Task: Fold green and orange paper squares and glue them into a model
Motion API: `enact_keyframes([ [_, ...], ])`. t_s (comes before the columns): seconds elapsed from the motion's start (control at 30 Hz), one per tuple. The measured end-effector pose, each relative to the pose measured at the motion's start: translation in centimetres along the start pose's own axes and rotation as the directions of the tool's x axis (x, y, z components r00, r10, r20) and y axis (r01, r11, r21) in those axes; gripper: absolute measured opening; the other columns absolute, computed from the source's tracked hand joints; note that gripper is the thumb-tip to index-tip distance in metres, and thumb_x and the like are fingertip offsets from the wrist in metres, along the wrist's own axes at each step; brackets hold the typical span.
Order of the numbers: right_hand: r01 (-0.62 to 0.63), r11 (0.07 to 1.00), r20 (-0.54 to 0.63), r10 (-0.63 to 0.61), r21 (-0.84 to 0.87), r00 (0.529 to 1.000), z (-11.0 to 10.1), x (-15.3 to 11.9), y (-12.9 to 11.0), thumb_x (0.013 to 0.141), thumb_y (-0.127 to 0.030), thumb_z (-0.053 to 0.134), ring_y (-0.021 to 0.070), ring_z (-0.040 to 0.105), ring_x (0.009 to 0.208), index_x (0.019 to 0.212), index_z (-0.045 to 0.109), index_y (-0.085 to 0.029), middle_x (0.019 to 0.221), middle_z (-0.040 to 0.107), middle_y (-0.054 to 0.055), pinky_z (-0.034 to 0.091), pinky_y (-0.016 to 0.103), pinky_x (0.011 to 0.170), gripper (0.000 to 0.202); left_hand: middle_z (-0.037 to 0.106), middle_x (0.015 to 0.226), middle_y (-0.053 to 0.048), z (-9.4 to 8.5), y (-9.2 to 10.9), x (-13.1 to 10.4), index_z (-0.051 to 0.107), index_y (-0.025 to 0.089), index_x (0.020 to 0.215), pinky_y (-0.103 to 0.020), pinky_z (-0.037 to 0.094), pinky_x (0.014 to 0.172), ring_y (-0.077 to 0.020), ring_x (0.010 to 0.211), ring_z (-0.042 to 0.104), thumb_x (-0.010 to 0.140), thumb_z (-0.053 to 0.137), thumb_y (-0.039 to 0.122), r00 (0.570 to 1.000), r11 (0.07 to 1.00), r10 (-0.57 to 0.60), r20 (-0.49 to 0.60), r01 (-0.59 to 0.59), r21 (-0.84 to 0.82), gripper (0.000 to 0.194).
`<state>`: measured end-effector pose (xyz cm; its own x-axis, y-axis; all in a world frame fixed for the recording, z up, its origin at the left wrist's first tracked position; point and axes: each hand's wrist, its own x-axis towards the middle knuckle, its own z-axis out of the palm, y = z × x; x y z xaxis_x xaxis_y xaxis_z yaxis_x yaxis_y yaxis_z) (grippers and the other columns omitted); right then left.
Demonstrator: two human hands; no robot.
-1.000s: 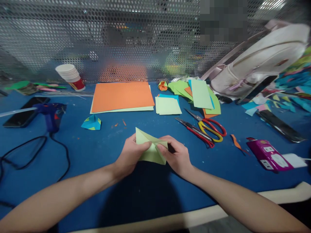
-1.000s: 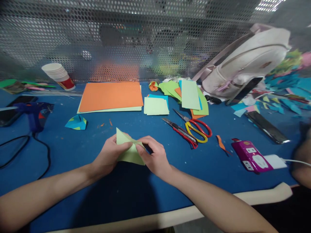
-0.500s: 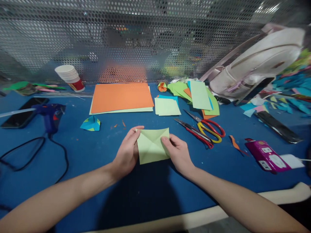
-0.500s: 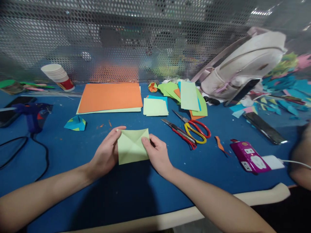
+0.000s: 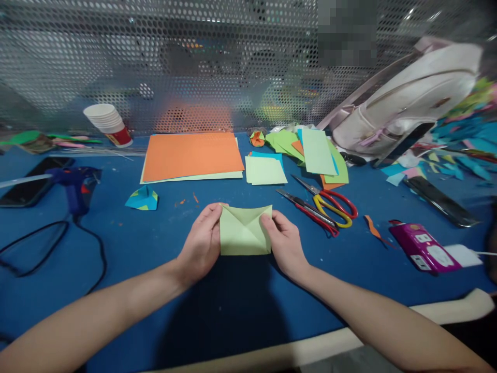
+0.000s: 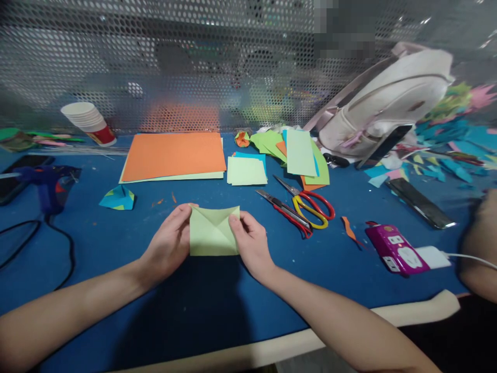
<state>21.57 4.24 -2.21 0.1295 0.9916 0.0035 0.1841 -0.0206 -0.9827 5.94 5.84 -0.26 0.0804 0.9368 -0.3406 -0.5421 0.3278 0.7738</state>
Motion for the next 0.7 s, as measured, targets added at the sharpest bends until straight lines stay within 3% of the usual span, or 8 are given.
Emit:
enact_keyframes([
  [0.1, 0.01, 0.999, -0.02, -0.011, -0.044, 1.0, -0.03, 0.03, -0.08, 0.084, -0.049, 0.048, 0.011, 0.043, 0.061, 0.069, 0.057, -0.018, 0.065, 0.05, -0.002, 0.035, 0.021, 0.055, 0.036, 0.062, 0.075, 0.0, -0.03, 0.03, -0.04, 0.057, 0.019, 0.086, -0.022, 0.046, 0.064, -0.0113, 0.066, 0.057, 0.082, 0.057, 0.032, 0.999, 1.0, 0.002, 0.054, -0.002, 0.011, 0.014],
  [0.27, 0.025, 0.999, 0.03, -0.024, -0.048, 0.999, -0.15, -0.06, -0.26, 0.086, -0.047, 0.047, 0.013, 0.051, 0.067, 0.083, 0.066, -0.019, 0.075, 0.059, 0.001, 0.039, 0.022, 0.058, 0.034, 0.066, 0.082, -0.001, -0.22, -0.07, 0.04, 0.057, 0.019, 0.087, -0.027, 0.047, 0.074, -0.0148, 0.077, 0.062, 0.082, 0.058, 0.034, 0.991, 0.999, -0.008, 0.13, 0.003, 0.037, 0.016],
  [0.53, 0.035, 0.999, 0.042, -0.035, -0.005, 0.999, -0.18, -0.03, -0.06, 0.086, -0.045, 0.049, 0.0147, 0.056, 0.075, 0.094, 0.066, -0.021, 0.09, 0.064, 0.003, 0.044, 0.024, 0.065, 0.03, 0.068, 0.081, -0.002, -0.29, 0.06, 0.2, 0.057, 0.018, 0.087, -0.025, 0.047, 0.069, -0.0145, 0.074, 0.062, 0.08, 0.061, 0.035, 0.993, 0.997, -0.019, 0.113, 0.01, 0.077, 0.018],
  [0.7, -0.001, 0.99, 0.019, -0.002, 0.141, 1.0, -0.04, 0.14, 0.31, 0.082, -0.043, 0.057, 0.0124, 0.054, 0.065, 0.091, 0.057, -0.021, 0.077, 0.06, 0.0, 0.044, 0.023, 0.058, 0.024, 0.068, 0.081, -0.002, -0.25, 0.2, 0.22, 0.059, 0.018, 0.087, -0.025, 0.048, 0.066, -0.0136, 0.069, 0.062, 0.078, 0.063, 0.035, 0.993, 0.995, -0.04, 0.111, 0.03, 0.098, 0.02],
])
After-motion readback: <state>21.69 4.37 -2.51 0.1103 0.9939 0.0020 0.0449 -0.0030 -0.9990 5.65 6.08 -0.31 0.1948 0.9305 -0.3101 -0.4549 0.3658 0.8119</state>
